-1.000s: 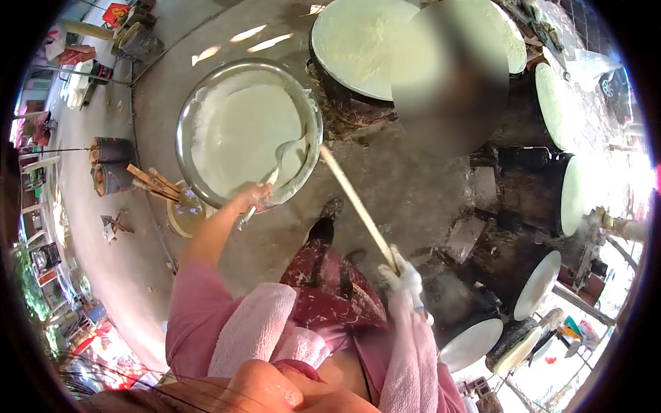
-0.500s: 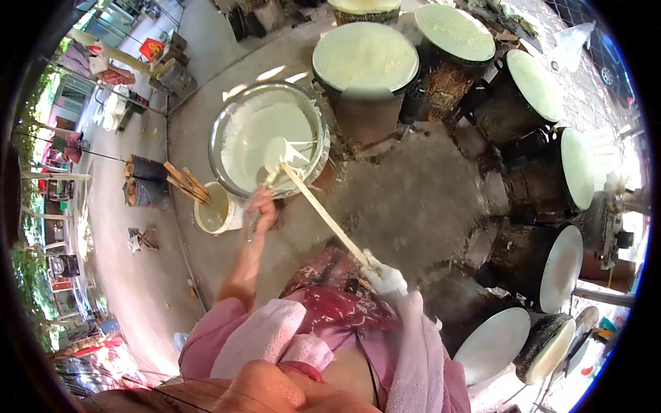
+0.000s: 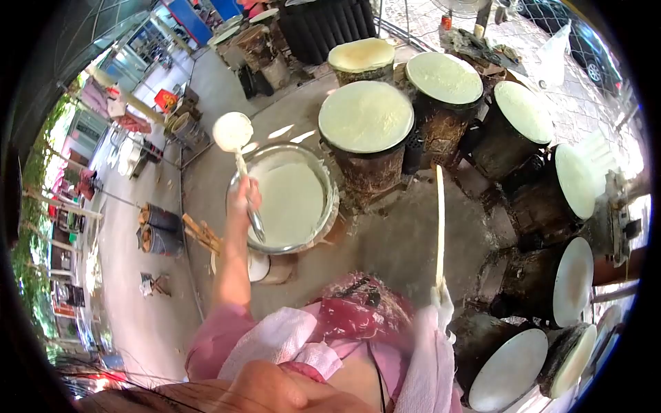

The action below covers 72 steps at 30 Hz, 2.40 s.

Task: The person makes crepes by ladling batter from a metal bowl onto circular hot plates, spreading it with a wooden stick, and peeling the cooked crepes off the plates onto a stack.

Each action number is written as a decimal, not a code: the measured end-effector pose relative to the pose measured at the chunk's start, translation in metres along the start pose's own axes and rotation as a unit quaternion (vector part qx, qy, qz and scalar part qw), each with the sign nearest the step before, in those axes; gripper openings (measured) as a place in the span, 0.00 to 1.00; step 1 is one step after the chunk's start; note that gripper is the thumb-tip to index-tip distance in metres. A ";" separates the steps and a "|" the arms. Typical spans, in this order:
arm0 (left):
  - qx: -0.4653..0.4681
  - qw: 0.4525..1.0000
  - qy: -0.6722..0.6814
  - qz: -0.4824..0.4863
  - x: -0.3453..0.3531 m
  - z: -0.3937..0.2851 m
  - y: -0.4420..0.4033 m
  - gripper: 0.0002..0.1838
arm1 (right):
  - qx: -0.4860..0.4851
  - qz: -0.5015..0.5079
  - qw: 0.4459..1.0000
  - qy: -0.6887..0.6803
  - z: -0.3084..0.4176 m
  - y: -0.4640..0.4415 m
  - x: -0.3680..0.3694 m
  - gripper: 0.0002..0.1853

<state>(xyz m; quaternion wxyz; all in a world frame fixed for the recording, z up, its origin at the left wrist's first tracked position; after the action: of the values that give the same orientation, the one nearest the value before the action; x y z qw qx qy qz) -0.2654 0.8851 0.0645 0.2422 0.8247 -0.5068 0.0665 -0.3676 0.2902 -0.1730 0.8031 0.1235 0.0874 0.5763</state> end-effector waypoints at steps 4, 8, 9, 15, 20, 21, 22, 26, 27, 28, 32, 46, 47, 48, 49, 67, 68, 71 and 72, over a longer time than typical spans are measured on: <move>-0.057 0.990 -0.126 0.023 0.054 0.006 0.023 0.21 | -0.010 -0.004 0.999 0.038 0.019 -0.008 0.000 0.26; -0.261 0.919 -0.116 0.273 0.113 0.075 -0.006 0.23 | -0.066 -0.078 0.988 0.114 0.038 -0.006 -0.019 0.25; -0.330 0.890 -0.099 0.298 0.129 0.103 -0.006 0.22 | -0.028 -0.091 0.981 0.168 0.063 0.004 -0.021 0.26; -0.617 0.646 -0.113 0.436 0.318 0.254 0.038 0.19 | -0.011 -0.299 0.954 -0.009 0.017 0.048 -0.129 0.26; -0.642 0.500 -0.182 0.552 0.542 0.347 0.118 0.21 | 0.007 -0.514 0.853 -0.088 0.002 0.093 -0.234 0.30; -0.660 0.471 -0.182 0.556 0.588 0.364 0.140 0.22 | 0.003 -0.544 0.831 -0.113 0.000 0.094 -0.256 0.30; -0.644 0.449 -0.194 0.588 0.636 0.383 0.159 0.22 | 0.010 -0.568 0.814 -0.120 0.000 0.095 -0.277 0.32; -0.517 0.436 -0.289 0.678 0.791 0.448 0.244 0.22 | -0.006 -0.611 0.786 -0.095 0.011 0.076 -0.348 0.28; -0.473 0.422 -0.310 0.709 0.825 0.467 0.265 0.23 | 0.002 -0.619 0.780 -0.091 0.032 0.066 -0.366 0.27; -0.450 0.435 -0.333 0.706 0.852 0.484 0.287 0.22 | 0.013 -0.624 0.777 -0.086 0.047 0.055 -0.382 0.27; -0.368 0.448 -0.405 0.707 0.924 0.562 0.354 0.21 | -0.052 -0.670 0.735 -0.090 0.103 0.004 -0.444 0.28; 0.269 0.369 -0.421 0.784 1.030 0.713 0.290 0.20 | 0.090 -0.712 0.695 -0.034 0.062 -0.140 -0.477 0.29; 0.284 0.361 -0.428 0.778 1.047 0.707 0.276 0.21 | 0.050 -0.670 0.699 -0.244 0.096 -0.161 -0.472 0.28; 0.259 0.402 -0.404 0.780 1.064 0.687 0.262 0.20 | 0.051 -0.652 0.680 -0.330 0.115 -0.179 -0.468 0.26; 0.233 0.447 -0.373 0.779 1.086 0.666 0.257 0.19 | 0.045 -0.635 0.657 -0.405 0.125 -0.195 -0.471 0.25; 0.044 0.432 -0.515 0.739 1.070 0.630 0.075 0.08 | 0.105 -0.679 0.724 -0.066 0.101 -0.142 -0.519 0.27; 0.018 0.453 -0.528 0.718 1.068 0.623 0.076 0.09 | 0.085 -0.677 0.717 -0.141 0.080 -0.142 -0.521 0.26; 0.020 0.481 -0.486 0.729 1.057 0.624 0.079 0.08 | 0.076 -0.574 0.757 -0.303 0.101 -0.187 -0.520 0.24; 0.086 0.458 -0.472 0.748 1.055 0.621 0.082 0.09 | 0.081 -0.552 0.774 -0.299 0.127 -0.190 -0.521 0.25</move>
<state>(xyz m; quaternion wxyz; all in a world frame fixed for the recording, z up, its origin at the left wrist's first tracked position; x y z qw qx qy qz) 0.0825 -0.2831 -0.0765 -0.2492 0.0508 -0.9578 -0.1342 -0.3267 -0.2737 -0.1101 0.9560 0.2845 -0.0582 -0.0417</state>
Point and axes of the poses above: each hand's wrist, its own y-axis away from the middle knuckle, its own x-axis out of the palm, z = x × y, the point moved 7 cm from there along -y, towards the middle knuckle, and after that the axes turned 9 degrees about -x, right-handed, at the moved point
